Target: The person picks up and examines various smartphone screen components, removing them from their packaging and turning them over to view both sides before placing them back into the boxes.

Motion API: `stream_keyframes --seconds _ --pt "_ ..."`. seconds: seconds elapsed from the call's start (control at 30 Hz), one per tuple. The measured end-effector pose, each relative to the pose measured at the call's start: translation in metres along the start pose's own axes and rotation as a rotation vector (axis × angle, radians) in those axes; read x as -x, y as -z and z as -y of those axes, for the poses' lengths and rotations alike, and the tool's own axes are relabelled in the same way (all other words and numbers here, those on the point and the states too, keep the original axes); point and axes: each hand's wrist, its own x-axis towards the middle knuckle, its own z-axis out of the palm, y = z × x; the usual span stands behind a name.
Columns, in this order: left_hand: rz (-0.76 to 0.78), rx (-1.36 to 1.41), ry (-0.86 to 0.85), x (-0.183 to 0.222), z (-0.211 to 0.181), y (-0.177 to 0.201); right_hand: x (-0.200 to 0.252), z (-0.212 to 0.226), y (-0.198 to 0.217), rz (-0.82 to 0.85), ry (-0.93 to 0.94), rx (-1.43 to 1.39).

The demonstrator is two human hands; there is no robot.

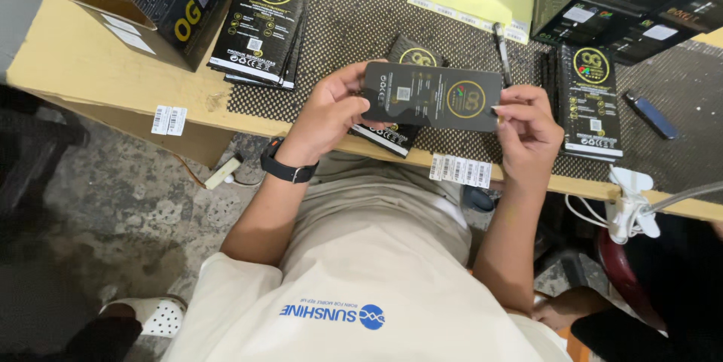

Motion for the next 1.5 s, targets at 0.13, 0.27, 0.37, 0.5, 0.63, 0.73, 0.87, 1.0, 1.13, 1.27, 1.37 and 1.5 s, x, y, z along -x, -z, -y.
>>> stream_keyframes --seconds 0.13,0.27,0.37,0.5,0.63,0.73,0.87,1.0,1.13,1.27,1.37,1.5 --pt "0.048 0.075 0.051 0.004 -0.006 -0.003 0.004 -0.006 0.005 0.039 0.019 -0.042" --pt "0.027 0.06 0.053 0.003 0.01 0.008 0.006 -0.013 0.005 0.019 0.034 -0.134" --pt "0.032 -0.038 0.061 0.004 0.008 0.004 0.002 -0.009 -0.002 0.005 0.037 -0.223" --pt "0.014 -0.025 0.079 0.004 0.005 0.0 0.009 -0.03 0.012 0.004 0.056 -0.227" --pt "-0.017 -0.082 0.095 0.004 0.001 -0.004 0.006 -0.034 0.016 -0.014 0.042 -0.153" --pt "-0.025 -0.142 0.1 0.005 -0.013 -0.016 0.002 -0.026 0.009 -0.053 0.038 -0.106" --pt "-0.03 -0.154 0.113 0.006 -0.011 -0.017 0.004 -0.028 0.01 -0.094 0.039 -0.067" --pt "-0.012 -0.188 0.116 0.005 -0.009 -0.012 0.004 -0.026 0.009 -0.128 0.023 -0.087" --pt "0.0 -0.328 0.215 0.007 -0.019 -0.016 0.007 -0.01 0.0 -0.196 -0.093 0.008" --pt "0.068 -0.356 0.22 0.008 -0.025 -0.019 -0.006 0.004 -0.012 -0.18 -0.012 -0.067" --pt "0.106 -0.421 0.216 0.008 -0.031 -0.023 -0.016 0.0 -0.009 -0.144 0.108 -0.129" --pt "0.09 -0.474 0.214 0.007 -0.025 -0.018 -0.03 0.013 -0.004 -0.125 0.197 -0.085"
